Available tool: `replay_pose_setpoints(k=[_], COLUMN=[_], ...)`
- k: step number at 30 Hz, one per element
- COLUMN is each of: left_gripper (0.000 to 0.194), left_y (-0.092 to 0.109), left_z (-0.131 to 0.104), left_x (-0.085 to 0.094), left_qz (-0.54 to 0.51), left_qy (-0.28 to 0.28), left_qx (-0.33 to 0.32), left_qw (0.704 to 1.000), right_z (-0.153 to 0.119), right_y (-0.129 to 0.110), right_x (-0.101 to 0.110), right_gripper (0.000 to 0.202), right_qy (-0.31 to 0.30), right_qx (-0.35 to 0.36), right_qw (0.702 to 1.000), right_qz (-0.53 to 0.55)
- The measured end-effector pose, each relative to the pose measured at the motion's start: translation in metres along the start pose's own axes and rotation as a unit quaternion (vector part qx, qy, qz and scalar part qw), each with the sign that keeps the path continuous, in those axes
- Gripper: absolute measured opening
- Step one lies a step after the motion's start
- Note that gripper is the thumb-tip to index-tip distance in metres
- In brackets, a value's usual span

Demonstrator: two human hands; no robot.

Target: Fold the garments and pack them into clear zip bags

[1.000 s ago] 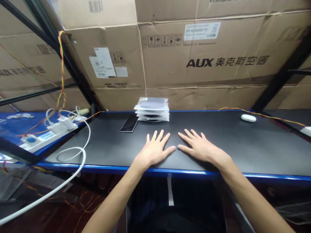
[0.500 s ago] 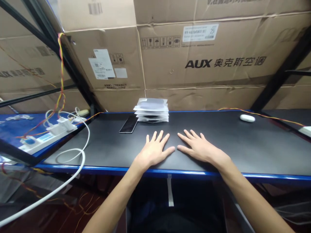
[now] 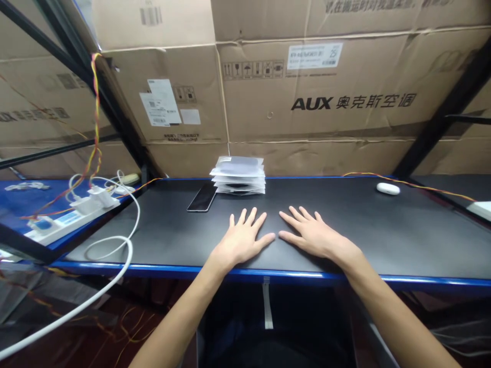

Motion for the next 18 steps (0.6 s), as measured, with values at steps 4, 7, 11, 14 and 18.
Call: replay_pose_setpoints(k=[4,7,11,14,18], left_gripper=[0.082,0.082,0.081,0.081,0.082], left_y=[0.0,0.0001,0.001,0.0017,0.0008], left_z=[-0.0002,-0.0006,-0.0008,-0.0006,-0.0004], left_x=[0.0004,0.0006,0.0009,0.0014,0.0012], left_qz=[0.005,0.006,0.004,0.005,0.004], left_qy=[0.001,0.001,-0.003,-0.002,-0.001], left_qx=[0.0,-0.001,0.002,0.002,0.0], left_qw=[1.0,1.0,1.0,1.0,1.0], right_z=[0.0003,0.0003,0.0002,0.0007,0.0006], right_y=[0.0004,0.0006,0.0006,0.0015,0.0022], right_x=[-0.0002,-0.0003,-0.0003,-0.0013,-0.0022], right_gripper=[0.083,0.083,0.084,0.083,0.085], right_qy=[0.002,0.001,0.005,0.005,0.009], right_qx=[0.0,-0.001,0.001,0.0,0.003], right_qw=[1.0,1.0,1.0,1.0,1.0], right_qz=[0.0,0.002,0.004,0.001,0.004])
Point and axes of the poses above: each hand's wrist, its own z-axis towards the middle knuckle, its own x-axis out of the back of the hand, y = z × x, the point moved 4 cm from there along z, towards the middle knuckle, and after that the axes turned 1 degree about -z, right-handed, at the moved point
